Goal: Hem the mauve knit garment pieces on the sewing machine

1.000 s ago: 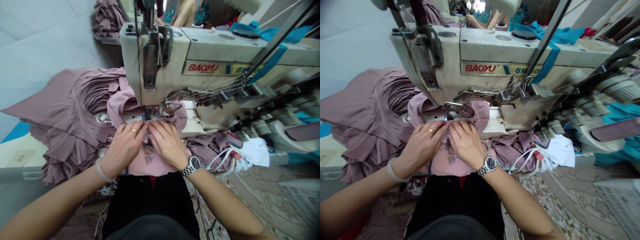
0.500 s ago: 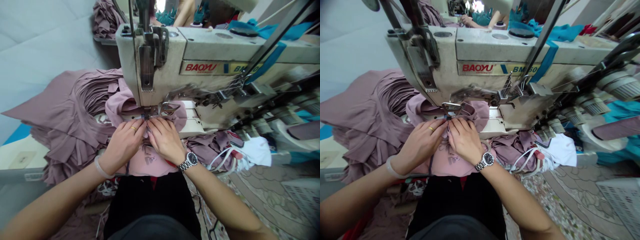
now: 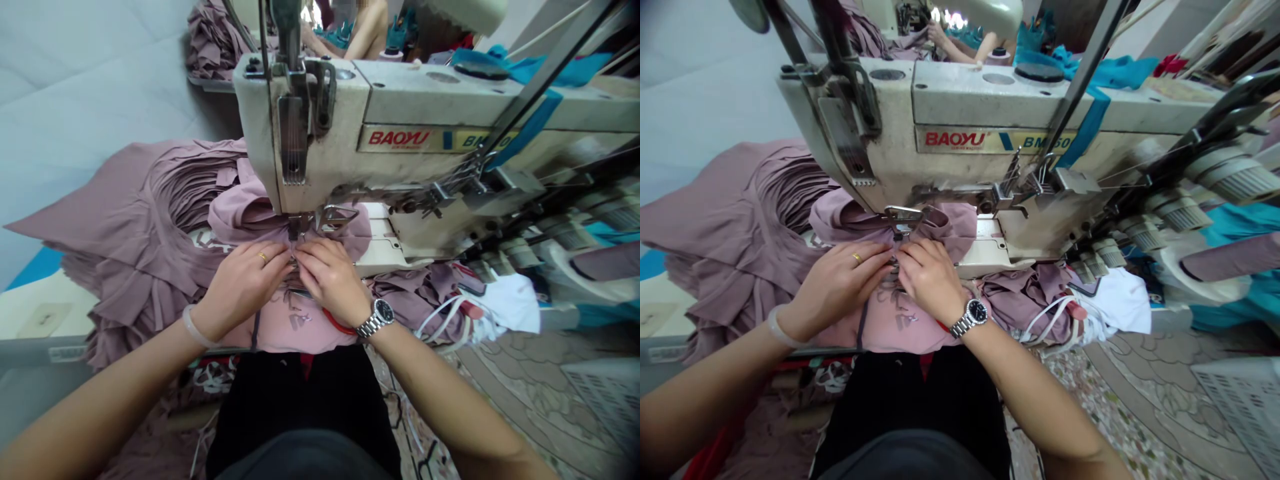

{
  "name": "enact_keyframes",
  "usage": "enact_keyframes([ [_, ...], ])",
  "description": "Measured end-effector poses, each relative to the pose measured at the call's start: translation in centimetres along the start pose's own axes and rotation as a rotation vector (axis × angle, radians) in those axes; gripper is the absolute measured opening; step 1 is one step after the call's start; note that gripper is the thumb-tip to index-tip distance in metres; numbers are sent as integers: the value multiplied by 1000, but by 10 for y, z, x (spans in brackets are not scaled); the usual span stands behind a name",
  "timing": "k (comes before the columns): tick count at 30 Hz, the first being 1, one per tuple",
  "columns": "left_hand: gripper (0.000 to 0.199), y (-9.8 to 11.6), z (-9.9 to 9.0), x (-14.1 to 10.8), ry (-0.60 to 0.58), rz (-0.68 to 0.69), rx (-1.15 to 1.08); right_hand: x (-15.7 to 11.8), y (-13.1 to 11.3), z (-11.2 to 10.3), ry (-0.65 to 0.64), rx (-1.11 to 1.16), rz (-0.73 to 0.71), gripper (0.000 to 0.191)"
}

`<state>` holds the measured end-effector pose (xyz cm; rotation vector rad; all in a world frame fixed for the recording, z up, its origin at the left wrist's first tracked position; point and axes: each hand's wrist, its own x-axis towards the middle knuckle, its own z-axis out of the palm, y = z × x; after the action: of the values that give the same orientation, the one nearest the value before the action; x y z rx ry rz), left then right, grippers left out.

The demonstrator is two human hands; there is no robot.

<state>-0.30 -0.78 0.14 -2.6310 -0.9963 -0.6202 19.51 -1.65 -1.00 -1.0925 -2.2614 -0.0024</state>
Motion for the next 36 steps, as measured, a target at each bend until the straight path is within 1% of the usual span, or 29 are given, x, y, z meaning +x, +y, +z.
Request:
enact_keyframes([
  [6, 32, -1, 2, 5, -5, -39, -6, 5, 7, -2, -26, -71, 0, 27],
  [13, 34, -3, 5, 5, 9, -57, 0, 7, 17, -3, -52, -4, 11, 29],
  [19, 36, -1, 5, 4, -13, -56, 16, 8, 18, -4, -49, -27, 9, 30],
  [22, 36, 0, 5, 5, 7, -36, 41, 10, 15, -5, -77, -83, -3, 29],
  [25, 35, 2, 7, 7, 32, -26, 58, 12, 10, -7, -139, -179, -40, 29],
  [27, 34, 4, 8, 8, 25, -22, 50, 13, 7, -7, -170, -247, -87, 30],
  [30, 33, 4, 5, 8, -16, -28, 4, 10, 9, -8, -158, -286, -170, 32],
  [32, 31, -6, -4, 12, -39, -57, -100, 8, 16, -12, -124, -253, -207, 32],
  [33, 31, -17, -9, 16, -34, -98, -172, 8, 20, -14, -102, -228, -207, 31],
  [34, 36, -32, -15, 22, -21, -160, -243, 8, 25, -16, -82, -206, -191, 29],
  [36, 57, -74, -22, 38, 29, -353, -320, 11, 36, -21, -54, -183, -129, 26],
])
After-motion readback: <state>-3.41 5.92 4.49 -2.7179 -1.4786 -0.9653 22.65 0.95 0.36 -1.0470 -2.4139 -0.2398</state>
